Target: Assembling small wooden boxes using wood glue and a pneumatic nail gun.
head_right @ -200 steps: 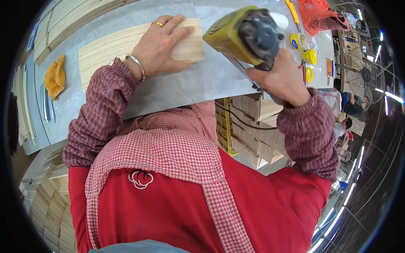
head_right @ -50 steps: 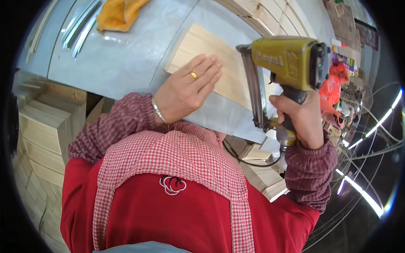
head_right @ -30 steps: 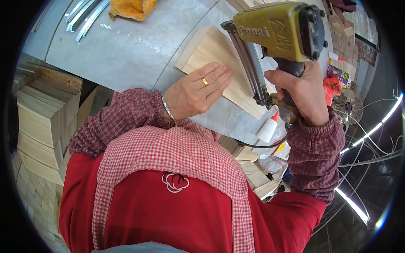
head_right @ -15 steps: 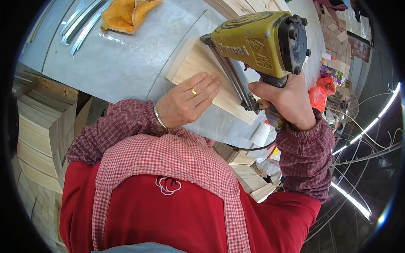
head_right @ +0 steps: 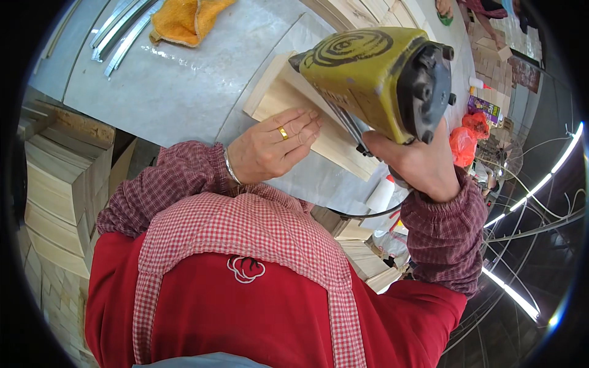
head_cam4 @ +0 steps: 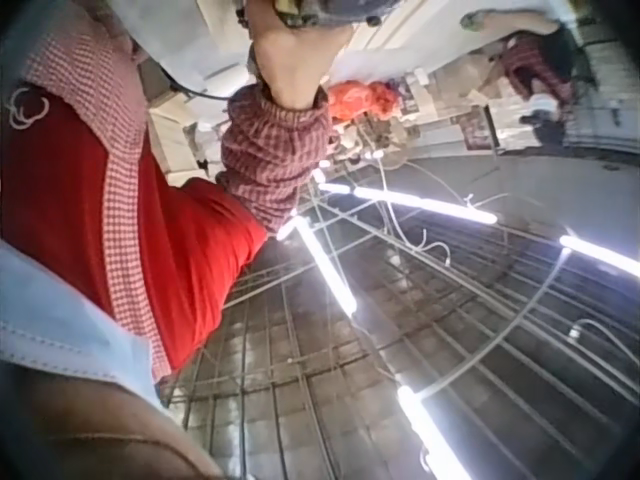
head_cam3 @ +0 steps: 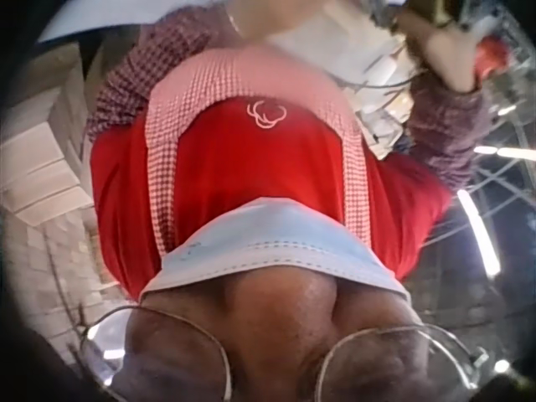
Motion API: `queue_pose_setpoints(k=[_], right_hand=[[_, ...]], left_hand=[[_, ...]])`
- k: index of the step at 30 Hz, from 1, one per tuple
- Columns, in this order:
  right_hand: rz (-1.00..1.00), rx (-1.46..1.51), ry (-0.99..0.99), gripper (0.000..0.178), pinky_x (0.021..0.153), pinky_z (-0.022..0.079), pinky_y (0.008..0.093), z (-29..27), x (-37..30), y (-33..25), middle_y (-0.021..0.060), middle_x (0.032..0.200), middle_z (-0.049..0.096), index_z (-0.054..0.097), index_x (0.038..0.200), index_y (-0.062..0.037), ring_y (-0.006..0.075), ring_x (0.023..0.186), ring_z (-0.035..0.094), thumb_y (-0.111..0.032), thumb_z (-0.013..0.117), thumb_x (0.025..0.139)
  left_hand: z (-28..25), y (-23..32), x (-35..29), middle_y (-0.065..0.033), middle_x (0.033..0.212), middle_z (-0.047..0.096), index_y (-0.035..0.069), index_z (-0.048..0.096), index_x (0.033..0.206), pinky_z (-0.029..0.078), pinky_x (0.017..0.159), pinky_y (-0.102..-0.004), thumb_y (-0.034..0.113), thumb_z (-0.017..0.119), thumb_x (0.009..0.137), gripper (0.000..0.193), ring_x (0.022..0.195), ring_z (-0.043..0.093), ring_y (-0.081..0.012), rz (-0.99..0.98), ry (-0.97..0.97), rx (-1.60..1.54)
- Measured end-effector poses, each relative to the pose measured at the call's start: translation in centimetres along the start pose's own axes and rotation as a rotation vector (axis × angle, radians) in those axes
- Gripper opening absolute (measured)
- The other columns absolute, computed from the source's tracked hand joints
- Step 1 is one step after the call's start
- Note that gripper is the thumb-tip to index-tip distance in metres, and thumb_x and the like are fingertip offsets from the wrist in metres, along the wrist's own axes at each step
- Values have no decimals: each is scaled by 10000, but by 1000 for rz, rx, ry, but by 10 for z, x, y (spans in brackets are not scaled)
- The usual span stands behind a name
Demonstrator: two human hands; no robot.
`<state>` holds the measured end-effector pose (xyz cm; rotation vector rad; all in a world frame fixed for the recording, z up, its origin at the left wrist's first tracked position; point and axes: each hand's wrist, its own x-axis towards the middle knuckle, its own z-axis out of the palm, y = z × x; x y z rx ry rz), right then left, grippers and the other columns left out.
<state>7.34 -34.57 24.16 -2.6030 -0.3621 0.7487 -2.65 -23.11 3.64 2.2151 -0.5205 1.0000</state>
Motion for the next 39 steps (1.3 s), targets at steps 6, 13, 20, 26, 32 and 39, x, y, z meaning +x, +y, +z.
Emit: queue_pose_setpoints(k=[6, 13, 20, 26, 32, 39], right_hand=[[-128, -104, -148, 487, 748, 494, 324, 0, -1, -4, 126, 990, 650, 572, 1086, 20, 226, 845, 613, 7, 727, 625], [-191, -205, -196, 486, 746, 495, 322, -3, 2, 4, 128, 990, 649, 576, 1078, 18, 231, 845, 615, 6, 739, 620], [-85, -235, -195, 458, 740, 495, 316, -2, 3, 4, 127, 978, 651, 582, 1060, 21, 231, 836, 618, 3, 733, 628], [-826, -667, -123, 450, 717, 493, 318, -3, 5, 16, 121, 954, 653, 580, 1052, 24, 232, 818, 618, -10, 734, 631], [-215, -258, -122, 422, 675, 484, 311, 6, -18, 5, 115, 925, 648, 589, 1014, 17, 225, 773, 609, -27, 743, 623], [-268, -189, -173, 390, 641, 478, 301, 15, -30, 25, 110, 910, 645, 600, 975, 8, 215, 743, 602, -38, 749, 617]], left_hand=[[-2, -4, -1, -148, 1095, 614, -34, 606, 953, 470, 972, -357, 49, 578, 773, 201, 1035, 596, -247, 7, 4, -52], [0, -4, -1, -141, 1084, 617, -31, 607, 940, 479, 955, -350, 48, 581, 772, 188, 1014, 601, -241, 5, 27, -69], [2, -5, 0, -129, 1079, 618, -25, 609, 950, 484, 946, -340, 50, 582, 777, 191, 987, 605, -226, -6, 37, -49], [4, -4, -2, -154, 1049, 596, -22, 577, 945, 435, 995, -357, 71, 549, 783, 189, 1011, 569, -248, 20, 26, -21], [-2, -2, -7, -147, 1059, 590, -24, 578, 959, 437, 990, -355, 64, 546, 787, 196, 1021, 566, -248, 41, 10, -23], [-13, 13, -31, -180, 1130, 570, -43, 572, 1013, 386, 1049, -388, 59, 519, 794, 248, 1112, 534, -278, 97, -89, -78]])
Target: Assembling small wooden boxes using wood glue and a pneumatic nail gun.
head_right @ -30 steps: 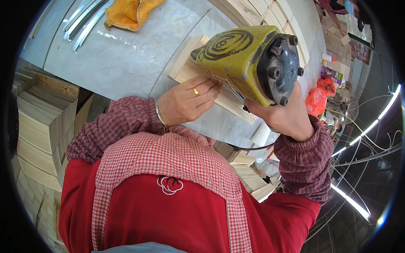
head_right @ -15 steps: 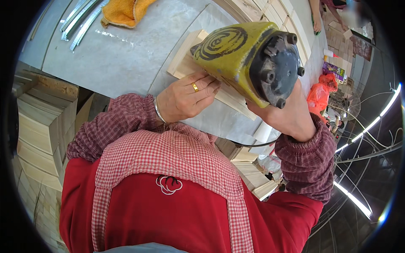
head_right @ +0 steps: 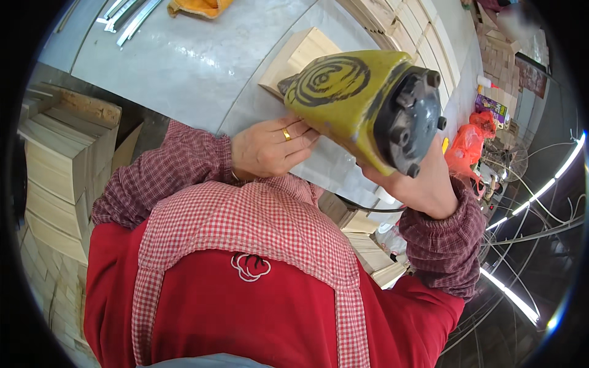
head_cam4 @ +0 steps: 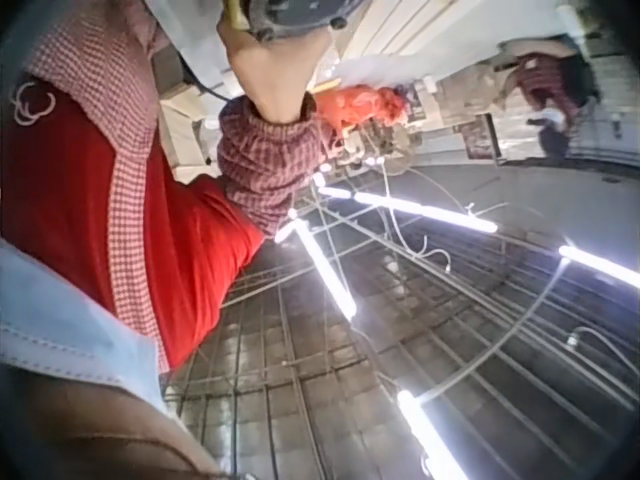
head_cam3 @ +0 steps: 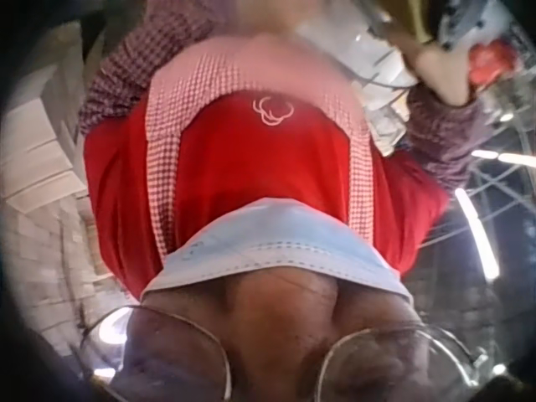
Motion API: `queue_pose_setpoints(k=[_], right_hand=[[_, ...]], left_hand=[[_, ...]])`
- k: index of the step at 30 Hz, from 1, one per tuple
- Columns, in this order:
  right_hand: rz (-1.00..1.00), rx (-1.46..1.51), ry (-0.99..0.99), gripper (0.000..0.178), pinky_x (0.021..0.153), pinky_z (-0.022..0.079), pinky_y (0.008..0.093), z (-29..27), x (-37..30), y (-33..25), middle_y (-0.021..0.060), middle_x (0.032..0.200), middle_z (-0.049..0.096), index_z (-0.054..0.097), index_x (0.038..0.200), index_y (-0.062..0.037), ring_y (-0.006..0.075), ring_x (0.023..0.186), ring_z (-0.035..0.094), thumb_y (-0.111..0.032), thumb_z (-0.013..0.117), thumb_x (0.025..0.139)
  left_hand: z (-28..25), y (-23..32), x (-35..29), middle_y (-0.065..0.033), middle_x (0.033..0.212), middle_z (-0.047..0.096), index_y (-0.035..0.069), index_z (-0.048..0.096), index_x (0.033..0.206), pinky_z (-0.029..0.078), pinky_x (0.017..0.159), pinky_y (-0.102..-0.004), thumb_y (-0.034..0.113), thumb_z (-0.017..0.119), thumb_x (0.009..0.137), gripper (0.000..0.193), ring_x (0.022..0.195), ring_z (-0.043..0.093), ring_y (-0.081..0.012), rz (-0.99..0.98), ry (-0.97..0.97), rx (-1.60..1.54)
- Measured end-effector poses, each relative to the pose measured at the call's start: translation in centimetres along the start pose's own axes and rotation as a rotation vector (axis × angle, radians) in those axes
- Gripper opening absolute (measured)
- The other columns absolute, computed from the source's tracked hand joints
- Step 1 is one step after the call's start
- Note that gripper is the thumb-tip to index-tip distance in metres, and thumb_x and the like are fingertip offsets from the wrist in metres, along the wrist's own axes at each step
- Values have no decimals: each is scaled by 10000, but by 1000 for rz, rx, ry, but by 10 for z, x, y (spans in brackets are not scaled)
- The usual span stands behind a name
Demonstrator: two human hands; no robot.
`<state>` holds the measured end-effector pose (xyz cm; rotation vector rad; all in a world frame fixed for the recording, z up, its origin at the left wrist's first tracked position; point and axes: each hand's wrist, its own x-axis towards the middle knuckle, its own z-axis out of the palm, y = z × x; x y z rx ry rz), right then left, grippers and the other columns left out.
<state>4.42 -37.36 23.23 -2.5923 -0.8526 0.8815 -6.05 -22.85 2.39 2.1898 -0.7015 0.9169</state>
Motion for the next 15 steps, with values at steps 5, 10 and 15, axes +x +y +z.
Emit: queue_pose_setpoints(k=[5, 10, 15], right_hand=[[89, 110, -13, 378, 621, 474, 302, 6, -2, -2, 103, 892, 646, 603, 963, 2, 215, 723, 600, -42, 751, 618], [-300, -297, -1, 362, 606, 470, 309, 2, 5, -11, 95, 870, 646, 606, 953, -2, 219, 697, 597, -43, 748, 623], [-415, -332, 59, 361, 609, 472, 313, 6, 7, -17, 95, 878, 650, 604, 957, 1, 220, 698, 598, -43, 744, 627]], left_hand=[[0, 1, 0, -161, 1121, 591, -22, 590, 913, 424, 1018, -376, 53, 545, 784, 155, 1088, 560, -264, 3, 25, -8], [-1, 1, -1, -151, 1128, 600, -12, 601, 859, 441, 1002, -370, 52, 557, 784, 108, 1088, 570, -255, 6, 14, 22], [-2, 1, -5, -189, 1164, 566, -61, 576, 1016, 350, 1088, -402, 61, 526, 779, 271, 1177, 504, -294, 19, -25, 20]])
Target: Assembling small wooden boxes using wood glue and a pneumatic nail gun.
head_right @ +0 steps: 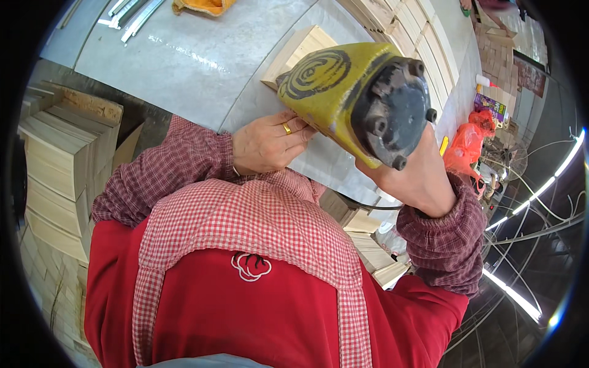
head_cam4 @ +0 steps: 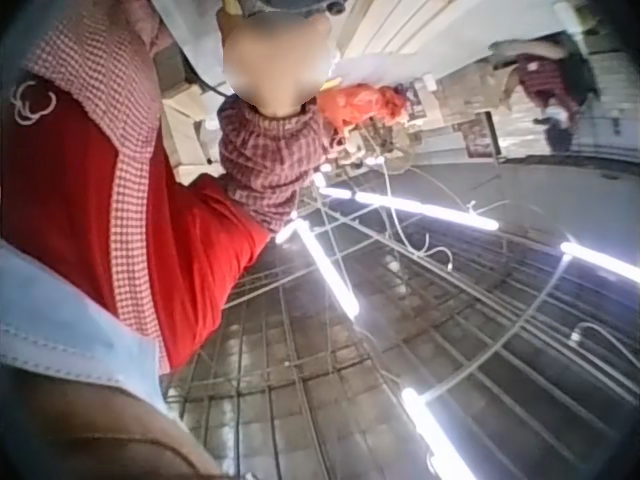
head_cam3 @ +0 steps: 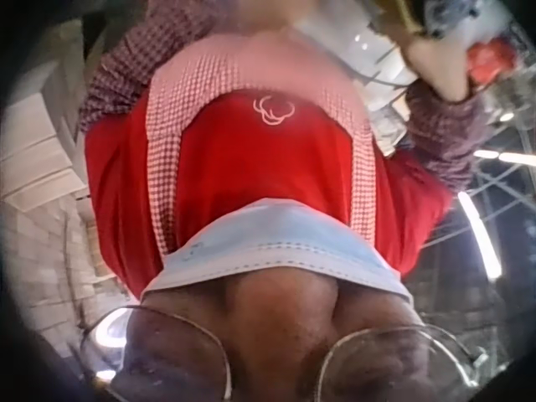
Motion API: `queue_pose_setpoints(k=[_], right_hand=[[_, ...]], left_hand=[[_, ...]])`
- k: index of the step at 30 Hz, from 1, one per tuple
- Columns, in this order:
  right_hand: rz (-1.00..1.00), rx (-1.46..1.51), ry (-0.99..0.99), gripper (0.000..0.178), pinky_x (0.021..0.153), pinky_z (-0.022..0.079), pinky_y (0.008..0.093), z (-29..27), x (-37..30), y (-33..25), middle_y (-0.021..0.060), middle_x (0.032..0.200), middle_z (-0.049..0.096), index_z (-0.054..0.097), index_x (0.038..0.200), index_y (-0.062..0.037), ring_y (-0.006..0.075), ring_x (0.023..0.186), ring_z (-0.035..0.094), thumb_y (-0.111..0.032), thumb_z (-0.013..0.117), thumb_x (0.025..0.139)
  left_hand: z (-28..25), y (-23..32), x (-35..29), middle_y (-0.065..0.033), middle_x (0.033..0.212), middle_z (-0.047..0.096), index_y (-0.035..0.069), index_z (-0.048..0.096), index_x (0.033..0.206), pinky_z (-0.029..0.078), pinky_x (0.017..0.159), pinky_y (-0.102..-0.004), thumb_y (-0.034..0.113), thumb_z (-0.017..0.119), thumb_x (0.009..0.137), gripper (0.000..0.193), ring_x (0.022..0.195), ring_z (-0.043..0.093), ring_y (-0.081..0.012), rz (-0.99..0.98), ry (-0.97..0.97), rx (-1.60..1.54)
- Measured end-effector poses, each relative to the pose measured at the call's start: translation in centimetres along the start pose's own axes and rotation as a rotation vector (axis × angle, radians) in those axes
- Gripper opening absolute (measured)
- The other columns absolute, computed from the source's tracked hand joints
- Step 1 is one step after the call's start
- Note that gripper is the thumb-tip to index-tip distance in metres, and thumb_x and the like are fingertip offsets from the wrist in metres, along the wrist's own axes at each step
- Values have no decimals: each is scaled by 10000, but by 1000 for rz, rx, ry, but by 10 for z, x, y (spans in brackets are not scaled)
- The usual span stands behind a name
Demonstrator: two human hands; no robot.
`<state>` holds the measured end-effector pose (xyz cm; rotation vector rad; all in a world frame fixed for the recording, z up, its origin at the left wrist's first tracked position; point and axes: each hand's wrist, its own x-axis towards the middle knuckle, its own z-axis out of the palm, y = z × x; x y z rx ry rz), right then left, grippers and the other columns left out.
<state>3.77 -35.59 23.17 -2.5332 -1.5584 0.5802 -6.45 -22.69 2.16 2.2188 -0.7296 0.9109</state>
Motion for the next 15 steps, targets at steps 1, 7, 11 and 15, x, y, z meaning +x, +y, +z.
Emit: queue_pose_setpoints(k=[1, 7, 11, 15], right_hand=[[16, 36, 24, 362, 611, 473, 314, 1, 0, -2, 96, 883, 651, 603, 959, 2, 219, 701, 599, -44, 743, 628], [531, 459, 106, 367, 632, 482, 302, 0, -11, -17, 103, 921, 657, 606, 989, 5, 208, 732, 609, -41, 735, 648], [803, 557, 397, 371, 626, 487, 279, 4, -62, 2, 92, 873, 657, 607, 1010, 6, 183, 701, 604, -23, 720, 658], [972, 354, 627, 175, 510, 402, 256, 8, -113, 27, 43, 664, 589, 614, 852, -9, 135, 533, 507, -81, 685, 709]], left_hand=[[0, 1, 0, -201, 1175, 554, -77, 567, 1070, 320, 1116, -413, 63, 516, 778, 329, 1205, 483, -307, 4, -12, -2], [-4, 0, 1, -197, 1178, 556, -62, 581, 1012, 324, 1114, -406, 61, 527, 774, 273, 1212, 479, -301, -6, -46, -17], [-10, -1, 11, -137, 1139, 608, -16, 613, 906, 447, 990, -355, 34, 585, 771, 146, 1069, 578, -251, 8, -39, 59], [-12, 2, 25, -132, 1159, 602, -10, 617, 935, 449, 987, -349, 32, 597, 767, 174, 1055, 581, -246, -14, -78, 81]])
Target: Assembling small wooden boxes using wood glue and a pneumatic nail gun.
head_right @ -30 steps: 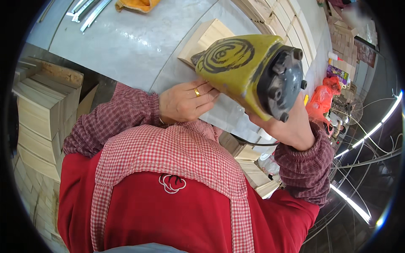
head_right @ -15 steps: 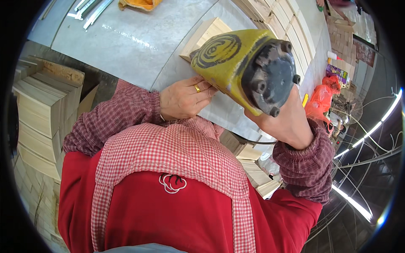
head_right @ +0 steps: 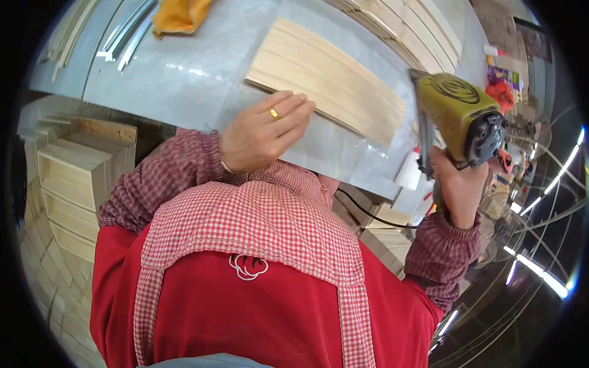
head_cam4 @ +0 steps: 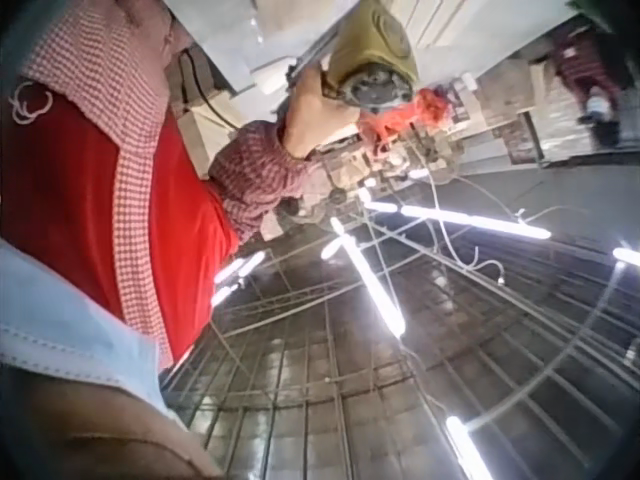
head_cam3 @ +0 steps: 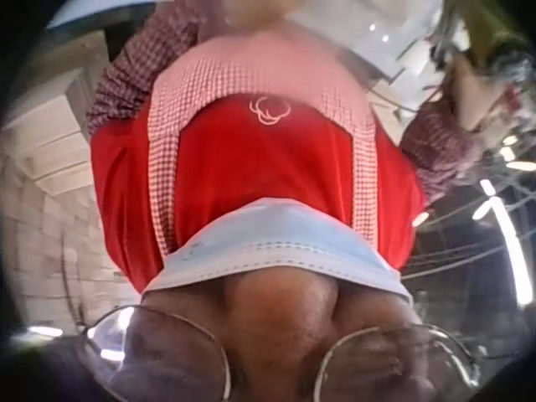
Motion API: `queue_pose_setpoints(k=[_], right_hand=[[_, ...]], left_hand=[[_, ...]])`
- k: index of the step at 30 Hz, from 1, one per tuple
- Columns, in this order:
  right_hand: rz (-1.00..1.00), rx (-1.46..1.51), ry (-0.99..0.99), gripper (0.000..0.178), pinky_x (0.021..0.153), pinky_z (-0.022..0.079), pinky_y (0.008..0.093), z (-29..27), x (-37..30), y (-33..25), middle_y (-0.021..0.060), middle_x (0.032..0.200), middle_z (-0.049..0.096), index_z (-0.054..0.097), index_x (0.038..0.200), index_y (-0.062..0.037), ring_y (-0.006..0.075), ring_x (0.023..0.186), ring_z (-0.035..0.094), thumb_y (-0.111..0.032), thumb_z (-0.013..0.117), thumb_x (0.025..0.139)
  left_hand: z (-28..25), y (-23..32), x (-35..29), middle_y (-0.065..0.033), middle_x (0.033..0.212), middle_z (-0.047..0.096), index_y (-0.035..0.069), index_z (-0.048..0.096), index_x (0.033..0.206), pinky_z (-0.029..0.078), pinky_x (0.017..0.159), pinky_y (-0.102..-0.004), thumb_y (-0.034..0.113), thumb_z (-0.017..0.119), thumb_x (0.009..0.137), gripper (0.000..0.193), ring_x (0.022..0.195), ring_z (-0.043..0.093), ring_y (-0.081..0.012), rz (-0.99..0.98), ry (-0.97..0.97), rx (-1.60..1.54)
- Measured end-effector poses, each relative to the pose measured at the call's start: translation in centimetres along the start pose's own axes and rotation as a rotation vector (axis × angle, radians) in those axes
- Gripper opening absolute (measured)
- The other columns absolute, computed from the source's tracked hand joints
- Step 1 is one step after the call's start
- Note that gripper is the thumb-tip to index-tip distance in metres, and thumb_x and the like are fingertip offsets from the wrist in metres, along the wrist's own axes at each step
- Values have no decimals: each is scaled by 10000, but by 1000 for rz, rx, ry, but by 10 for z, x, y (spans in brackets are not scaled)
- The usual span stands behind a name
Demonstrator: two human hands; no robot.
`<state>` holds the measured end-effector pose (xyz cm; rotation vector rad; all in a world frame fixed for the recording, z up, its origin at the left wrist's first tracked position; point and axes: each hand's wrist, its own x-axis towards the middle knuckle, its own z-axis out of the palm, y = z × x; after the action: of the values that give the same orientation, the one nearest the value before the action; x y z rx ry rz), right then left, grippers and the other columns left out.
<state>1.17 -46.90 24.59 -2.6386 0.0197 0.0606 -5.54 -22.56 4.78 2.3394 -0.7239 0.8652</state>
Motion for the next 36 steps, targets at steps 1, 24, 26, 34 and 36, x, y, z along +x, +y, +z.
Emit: queue_pose_setpoints(k=[1, 24, 26, 34, 36], right_hand=[[68, -54, 59, 277, 530, 434, 272, -11, 3, 21, 76, 719, 630, 626, 935, 16, 159, 567, 555, -90, 696, 689], [564, -664, 232, 555, 795, 490, 453, -5, 35, 349, 206, 1042, 646, 515, 1210, -41, 417, 915, 612, -339, 630, 756], [603, -658, 237, 638, 820, 486, 446, -7, 38, 361, 203, 1100, 630, 468, 1283, -53, 403, 948, 610, -374, 643, 760], [381, -462, 209, 758, 893, 461, 424, 22, 42, 379, 209, 1201, 581, 423, 1353, -80, 371, 1072, 574, -464, 673, 750], [407, -393, 259, 755, 904, 455, 425, 32, 39, 384, 209, 1214, 574, 427, 1342, -57, 378, 1079, 569, -464, 670, 754]], left_hand=[[-1, 0, 4, -130, 1166, 600, -8, 619, 944, 449, 986, -347, 31, 602, 765, 184, 1050, 582, -244, -13, -10, 9], [-1, -19, 61, -153, 1375, 392, 189, 456, 1339, 259, 1095, -475, 307, 819, 585, 845, 1227, 396, -313, 48, -398, 221], [-4, -13, 53, -158, 1365, 399, 183, 459, 1338, 286, 1079, -471, 286, 823, 587, 841, 1207, 406, -317, 123, -285, 283], [-44, -1, 75, -150, 1281, 493, 113, 483, 1312, 415, 966, -409, 374, 630, 826, 571, 1105, 506, -293, -777, 115, -797], [-53, 2, 78, -153, 1248, 523, 87, 484, 1308, 445, 928, -391, 428, 539, 897, 537, 1064, 538, -286, -1091, 410, -1406]])
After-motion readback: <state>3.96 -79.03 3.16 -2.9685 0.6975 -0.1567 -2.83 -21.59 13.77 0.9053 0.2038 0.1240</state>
